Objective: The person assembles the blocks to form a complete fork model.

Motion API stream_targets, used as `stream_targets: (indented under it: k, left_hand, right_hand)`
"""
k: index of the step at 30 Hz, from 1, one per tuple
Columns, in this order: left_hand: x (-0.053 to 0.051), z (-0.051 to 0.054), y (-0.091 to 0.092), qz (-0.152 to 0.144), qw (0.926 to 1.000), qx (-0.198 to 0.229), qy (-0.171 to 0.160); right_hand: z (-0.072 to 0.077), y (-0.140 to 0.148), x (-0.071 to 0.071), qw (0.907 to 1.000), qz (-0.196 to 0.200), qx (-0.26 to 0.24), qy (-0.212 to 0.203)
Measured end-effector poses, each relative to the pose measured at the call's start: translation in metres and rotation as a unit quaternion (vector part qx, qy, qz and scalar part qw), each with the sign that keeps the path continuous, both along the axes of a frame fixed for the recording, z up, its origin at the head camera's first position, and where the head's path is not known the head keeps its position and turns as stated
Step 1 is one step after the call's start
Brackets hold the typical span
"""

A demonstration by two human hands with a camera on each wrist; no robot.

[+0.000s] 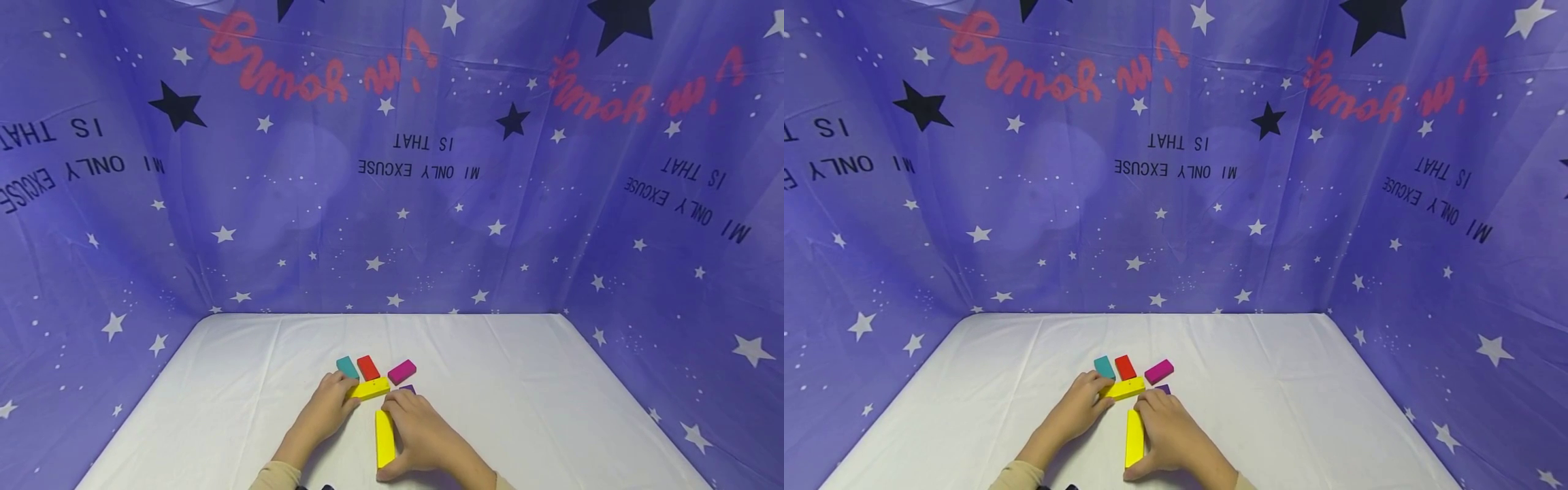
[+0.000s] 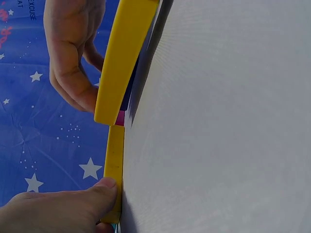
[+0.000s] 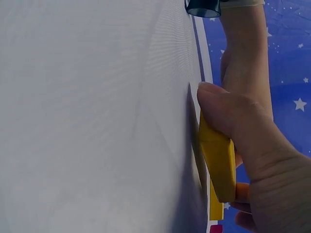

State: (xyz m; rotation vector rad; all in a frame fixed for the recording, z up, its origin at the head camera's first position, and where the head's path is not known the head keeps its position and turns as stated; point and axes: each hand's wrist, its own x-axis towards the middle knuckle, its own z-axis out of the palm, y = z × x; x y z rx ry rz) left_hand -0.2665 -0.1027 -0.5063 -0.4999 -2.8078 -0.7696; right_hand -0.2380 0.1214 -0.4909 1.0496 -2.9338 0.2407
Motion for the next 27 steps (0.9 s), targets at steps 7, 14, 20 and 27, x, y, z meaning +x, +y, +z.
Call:
stream_targets:
  k: [7, 14, 20, 27]
  left_hand:
    - [-0.0001, -0.0015, 0.0, 0.005, 1.0, -0.004, 0.0]
    - [-0.0003, -0.002, -0.0002, 0.005, 1.0, -0.001, 0.008]
    - [-0.0005, -0.0031, -0.0006, 0.004, 1.0, 0.001, 0.006]
    - [-0.0017, -0.0042, -0.0011, 0.002, 1.0, -0.001, 0.004]
  right_hand:
    - [-0.0017, -0.0015, -0.0012, 1.0, -0.009, 0.001, -0.001]
    - [-0.0027, -0.0024, -0.0024, 0.9999, -0.014, -0.004, -0.003]
    - [-0.0033, -0.0023, -0.0025, 0.9998, -0.015, -0.007, -0.011]
    - [-0.0046, -0.0011, -0.0036, 0.9998, -0.01, -0.009, -0.011]
